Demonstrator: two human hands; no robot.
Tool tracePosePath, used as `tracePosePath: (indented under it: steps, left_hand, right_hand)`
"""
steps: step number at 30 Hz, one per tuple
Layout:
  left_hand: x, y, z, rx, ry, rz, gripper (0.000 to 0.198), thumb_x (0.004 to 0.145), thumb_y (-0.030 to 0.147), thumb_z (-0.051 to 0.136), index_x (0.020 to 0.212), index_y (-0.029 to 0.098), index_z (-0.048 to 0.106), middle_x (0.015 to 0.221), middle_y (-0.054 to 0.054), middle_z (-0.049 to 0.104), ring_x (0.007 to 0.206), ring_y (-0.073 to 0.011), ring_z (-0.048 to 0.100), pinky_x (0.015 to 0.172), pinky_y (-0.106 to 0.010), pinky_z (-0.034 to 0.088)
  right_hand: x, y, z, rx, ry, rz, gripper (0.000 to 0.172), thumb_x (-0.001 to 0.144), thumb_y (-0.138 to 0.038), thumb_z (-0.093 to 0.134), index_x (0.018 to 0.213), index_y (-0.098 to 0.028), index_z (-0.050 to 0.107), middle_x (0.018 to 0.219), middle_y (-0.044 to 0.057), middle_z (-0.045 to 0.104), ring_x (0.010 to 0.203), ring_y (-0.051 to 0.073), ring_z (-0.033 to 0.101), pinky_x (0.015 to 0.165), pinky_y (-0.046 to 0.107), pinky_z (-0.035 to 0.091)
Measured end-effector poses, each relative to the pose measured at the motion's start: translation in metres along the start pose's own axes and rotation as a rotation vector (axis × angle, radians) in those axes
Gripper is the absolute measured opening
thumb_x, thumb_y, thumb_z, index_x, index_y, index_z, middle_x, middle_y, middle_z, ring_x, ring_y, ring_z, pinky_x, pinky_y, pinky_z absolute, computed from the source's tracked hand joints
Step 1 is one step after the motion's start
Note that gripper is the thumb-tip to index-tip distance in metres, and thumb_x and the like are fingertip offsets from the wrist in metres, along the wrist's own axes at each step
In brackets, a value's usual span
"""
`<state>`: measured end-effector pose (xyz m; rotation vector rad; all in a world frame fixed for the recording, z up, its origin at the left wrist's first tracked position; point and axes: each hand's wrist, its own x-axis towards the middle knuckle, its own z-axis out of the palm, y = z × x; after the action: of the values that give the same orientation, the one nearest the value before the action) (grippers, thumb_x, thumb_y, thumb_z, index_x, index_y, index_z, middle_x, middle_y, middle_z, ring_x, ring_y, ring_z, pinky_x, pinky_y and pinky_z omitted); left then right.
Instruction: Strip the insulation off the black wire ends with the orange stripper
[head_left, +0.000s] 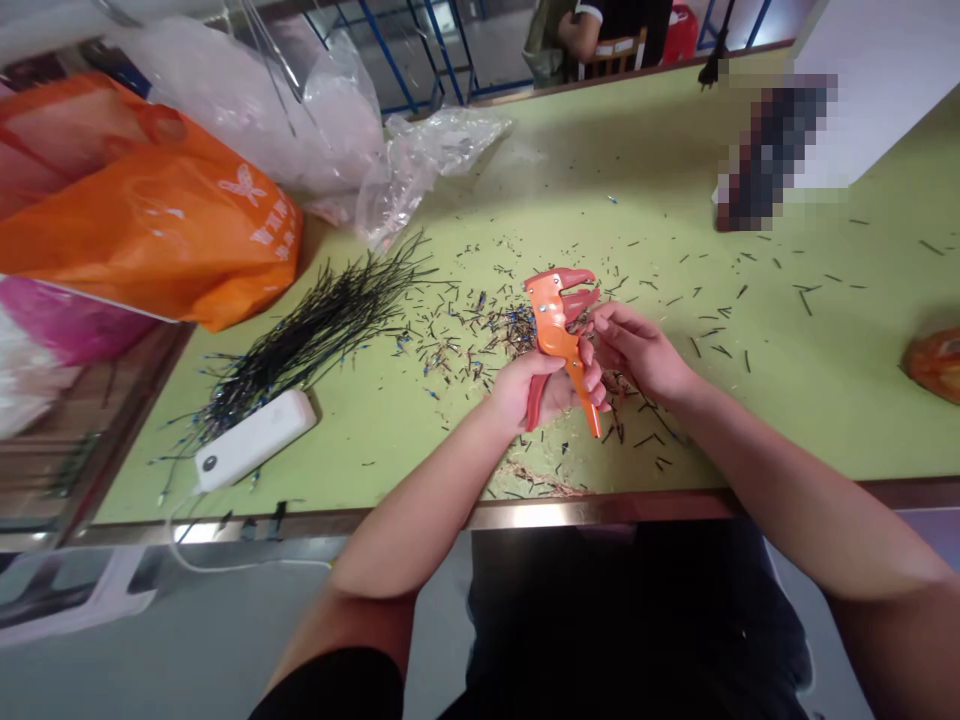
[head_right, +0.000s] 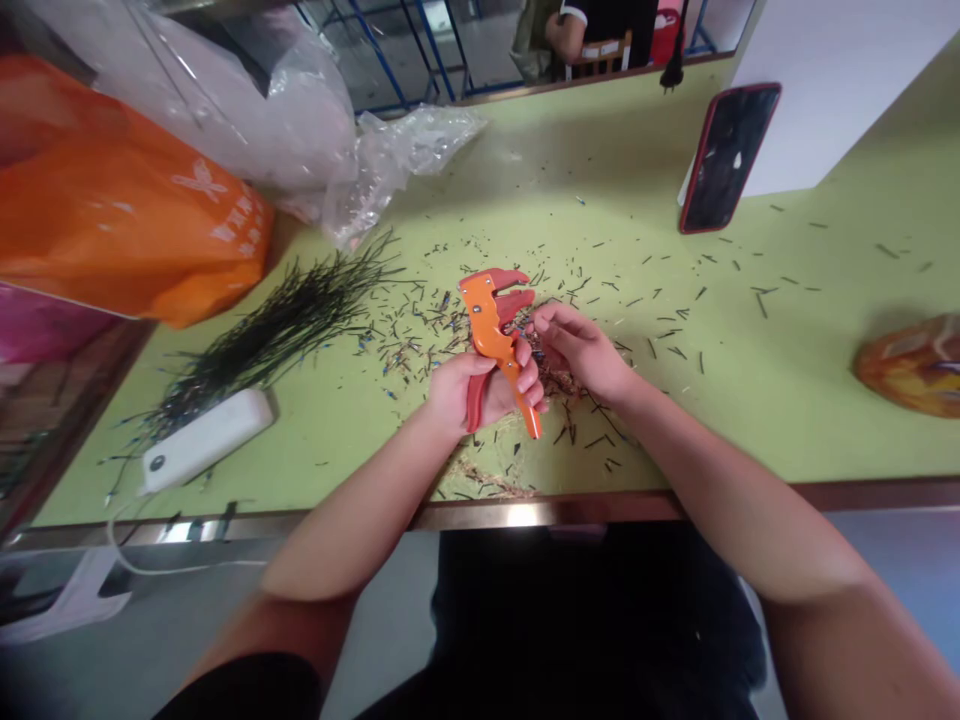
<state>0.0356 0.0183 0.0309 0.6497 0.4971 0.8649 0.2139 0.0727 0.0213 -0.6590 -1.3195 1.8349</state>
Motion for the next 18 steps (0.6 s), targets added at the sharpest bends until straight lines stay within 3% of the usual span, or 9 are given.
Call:
tracePosePath:
  steps: [3,7,18]
  left_hand:
    - [-0.0002,-0.0017,-0.0002,0.016,-0.026,-0.013,0.039,0.070,0.048,0.077,0.092,0.021,0.059,0.078,-0.006,0.064,0.084,-0.0270,0.071,0.081,-0.044,0.060]
    - [0.0006,-0.0036,-0.0012,0.028,-0.032,-0.022,0.037,0.071,0.046,0.078,0.091,0.020,0.061,0.074,-0.004,0.062,0.081,-0.0258,0.070,0.081,-0.044,0.059]
    - [0.0050,-0.0089,-0.0008,0.038,-0.024,0.025,0.030,0.077,0.043,0.078,0.081,0.019,0.060,0.067,0.000,0.059,0.062,-0.0160,0.062,0.068,-0.036,0.059]
  right_hand:
    - [-0.0020,-0.0013,0.0030,0.048,-0.081,0.042,0.031,0.098,-0.051,0.071,0.098,-0.023,0.056,0.072,-0.005,0.066,0.050,0.012,0.061,0.044,0.026,0.048]
    - [-0.0031,-0.0024,0.0038,0.061,-0.139,0.046,0.029,0.101,-0.049,0.066,0.098,-0.024,0.054,0.071,-0.005,0.067,0.049,0.014,0.064,0.043,0.028,0.053]
    - [0.0012,0.0047,-0.0020,-0.190,0.003,-0.107,0.032,0.097,-0.054,0.069,0.096,-0.023,0.067,0.078,-0.001,0.066,0.068,0.013,0.062,0.060,0.028,0.052]
